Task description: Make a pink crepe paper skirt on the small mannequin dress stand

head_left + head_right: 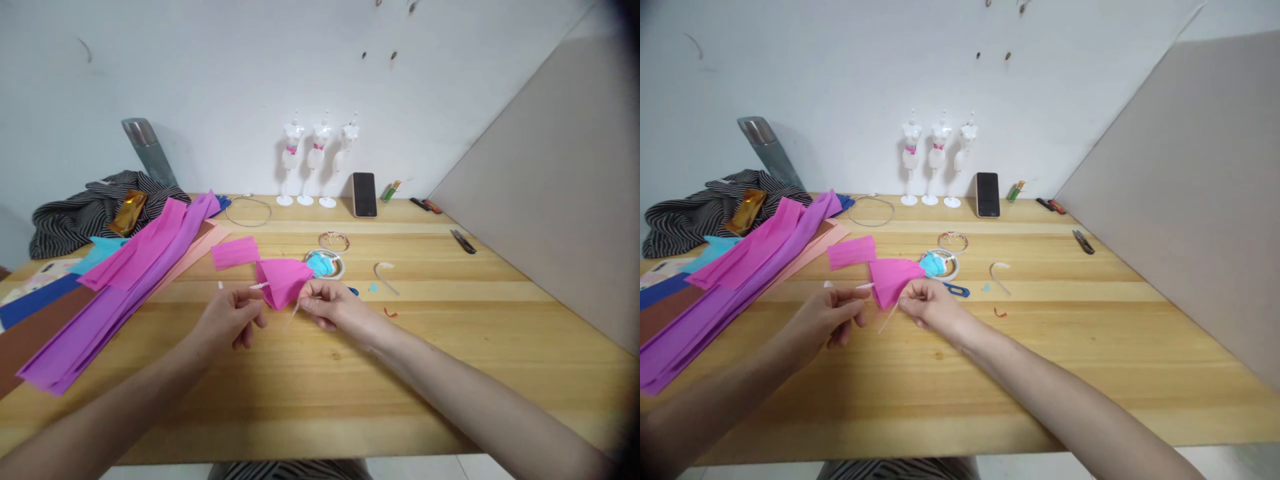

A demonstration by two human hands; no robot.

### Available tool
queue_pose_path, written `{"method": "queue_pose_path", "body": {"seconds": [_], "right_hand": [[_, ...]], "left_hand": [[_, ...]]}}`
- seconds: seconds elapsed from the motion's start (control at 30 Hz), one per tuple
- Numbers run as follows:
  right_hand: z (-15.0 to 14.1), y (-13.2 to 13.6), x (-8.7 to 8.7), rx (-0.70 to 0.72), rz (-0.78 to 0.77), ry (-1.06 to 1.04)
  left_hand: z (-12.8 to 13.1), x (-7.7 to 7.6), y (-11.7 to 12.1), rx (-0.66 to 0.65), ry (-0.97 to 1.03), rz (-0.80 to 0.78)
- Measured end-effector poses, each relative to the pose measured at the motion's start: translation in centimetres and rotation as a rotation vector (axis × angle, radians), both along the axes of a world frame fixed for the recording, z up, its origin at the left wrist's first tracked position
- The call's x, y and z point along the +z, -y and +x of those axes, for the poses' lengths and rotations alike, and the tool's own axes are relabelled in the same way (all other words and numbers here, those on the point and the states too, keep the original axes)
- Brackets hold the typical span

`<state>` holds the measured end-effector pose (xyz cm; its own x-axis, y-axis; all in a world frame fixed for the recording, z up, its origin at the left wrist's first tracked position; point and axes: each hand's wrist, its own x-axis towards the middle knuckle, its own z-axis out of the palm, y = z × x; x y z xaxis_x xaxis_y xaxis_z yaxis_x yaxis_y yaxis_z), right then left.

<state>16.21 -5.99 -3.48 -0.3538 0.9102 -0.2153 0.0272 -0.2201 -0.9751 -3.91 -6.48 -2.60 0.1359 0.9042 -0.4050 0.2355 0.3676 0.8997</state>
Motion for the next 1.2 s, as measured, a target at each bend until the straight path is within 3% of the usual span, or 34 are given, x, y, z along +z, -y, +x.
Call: {"method": "queue_pose_path", "body": {"seconds": [0.13, 0.43, 0.63, 0.77, 0.87, 1.2], "right_hand": [[0.0, -0.6, -1.1, -0.138, -0.012, -0.062], [-0.3, -0.8, -2.2, -0.382, -0.043, -0.208], [-0.4, -0.2, -2.3, -0.363, -0.092, -0.327], [-0.4, 0.3, -2.0, -0.326, -0.135, -0.388], [-0.4, 0.4, -2.0, -0.313, -0.164, -0.412], [-0.2, 0.4, -2.4, -0.307, -0.147, -0.381]], "left_hand": [[1.3, 0.4, 0.4, -0.094, 0.057, -0.003], [3.0, -0.9, 0.4, 0.014, 0.096, -0.018], [2.7, -1.4, 1.4, 0.032, 0.133, 0.026], [2.3, -1.5, 2.4, 0.115, 0.085, 0.169], [2.4, -1.5, 2.7, 0.098, 0.072, 0.274], [3.2, -1.4, 1.4, 0.028, 0.021, 0.28]]}}
